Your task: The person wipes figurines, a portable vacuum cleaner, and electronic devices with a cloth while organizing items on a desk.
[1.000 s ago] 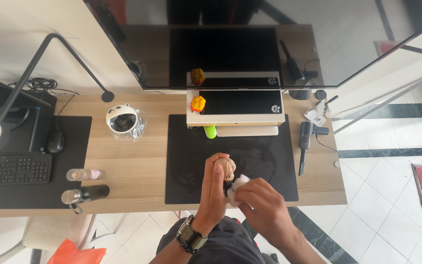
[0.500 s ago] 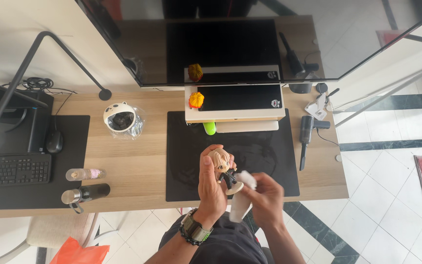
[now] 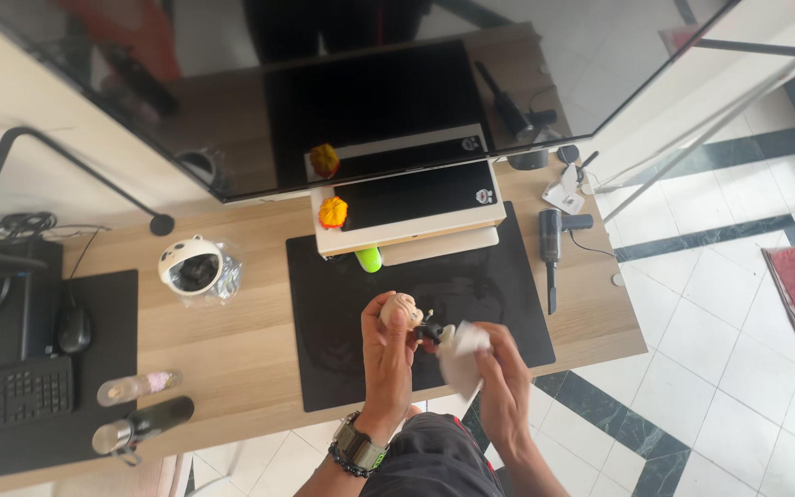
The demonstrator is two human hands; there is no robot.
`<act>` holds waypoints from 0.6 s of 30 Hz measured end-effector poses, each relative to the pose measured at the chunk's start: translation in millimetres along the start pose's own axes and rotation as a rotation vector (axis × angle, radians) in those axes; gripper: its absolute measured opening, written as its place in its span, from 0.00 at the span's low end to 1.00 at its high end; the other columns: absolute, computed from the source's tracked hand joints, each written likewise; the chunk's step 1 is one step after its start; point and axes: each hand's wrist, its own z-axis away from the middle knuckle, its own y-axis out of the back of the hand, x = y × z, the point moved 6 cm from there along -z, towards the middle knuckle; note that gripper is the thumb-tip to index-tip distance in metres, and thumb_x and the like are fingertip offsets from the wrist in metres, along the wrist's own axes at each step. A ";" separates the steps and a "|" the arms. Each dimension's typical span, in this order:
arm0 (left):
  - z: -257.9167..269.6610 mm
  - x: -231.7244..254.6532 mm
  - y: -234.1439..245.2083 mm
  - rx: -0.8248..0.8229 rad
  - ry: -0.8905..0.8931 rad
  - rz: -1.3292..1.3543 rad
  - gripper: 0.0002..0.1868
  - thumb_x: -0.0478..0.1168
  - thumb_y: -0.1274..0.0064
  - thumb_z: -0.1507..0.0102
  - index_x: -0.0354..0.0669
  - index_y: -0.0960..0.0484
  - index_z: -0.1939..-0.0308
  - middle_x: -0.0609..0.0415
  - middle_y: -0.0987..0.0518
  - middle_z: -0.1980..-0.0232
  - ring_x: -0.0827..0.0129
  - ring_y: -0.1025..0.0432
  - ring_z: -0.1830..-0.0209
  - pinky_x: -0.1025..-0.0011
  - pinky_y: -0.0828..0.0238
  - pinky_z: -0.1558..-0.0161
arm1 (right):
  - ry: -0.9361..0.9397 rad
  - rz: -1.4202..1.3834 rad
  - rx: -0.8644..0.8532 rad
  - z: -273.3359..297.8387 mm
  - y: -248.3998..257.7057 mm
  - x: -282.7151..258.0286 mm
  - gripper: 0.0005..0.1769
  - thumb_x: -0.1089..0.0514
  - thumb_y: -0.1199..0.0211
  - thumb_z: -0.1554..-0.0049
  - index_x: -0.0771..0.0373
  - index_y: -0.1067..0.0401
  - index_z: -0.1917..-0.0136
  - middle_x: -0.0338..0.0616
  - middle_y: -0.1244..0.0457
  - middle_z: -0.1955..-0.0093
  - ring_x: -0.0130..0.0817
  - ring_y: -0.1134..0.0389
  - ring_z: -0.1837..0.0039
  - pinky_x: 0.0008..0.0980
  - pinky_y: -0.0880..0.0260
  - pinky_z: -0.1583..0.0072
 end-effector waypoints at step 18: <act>-106.9 -72.5 -62.6 -0.354 -0.444 -0.828 0.21 0.40 0.34 0.38 0.40 0.24 0.45 0.50 0.18 0.51 0.59 0.19 0.53 0.67 0.20 0.52 | -0.534 -0.229 0.467 -85.1 108.5 150.4 0.13 0.66 0.34 0.43 0.74 0.23 0.45 0.51 0.30 0.55 0.35 0.29 0.57 0.33 0.28 0.57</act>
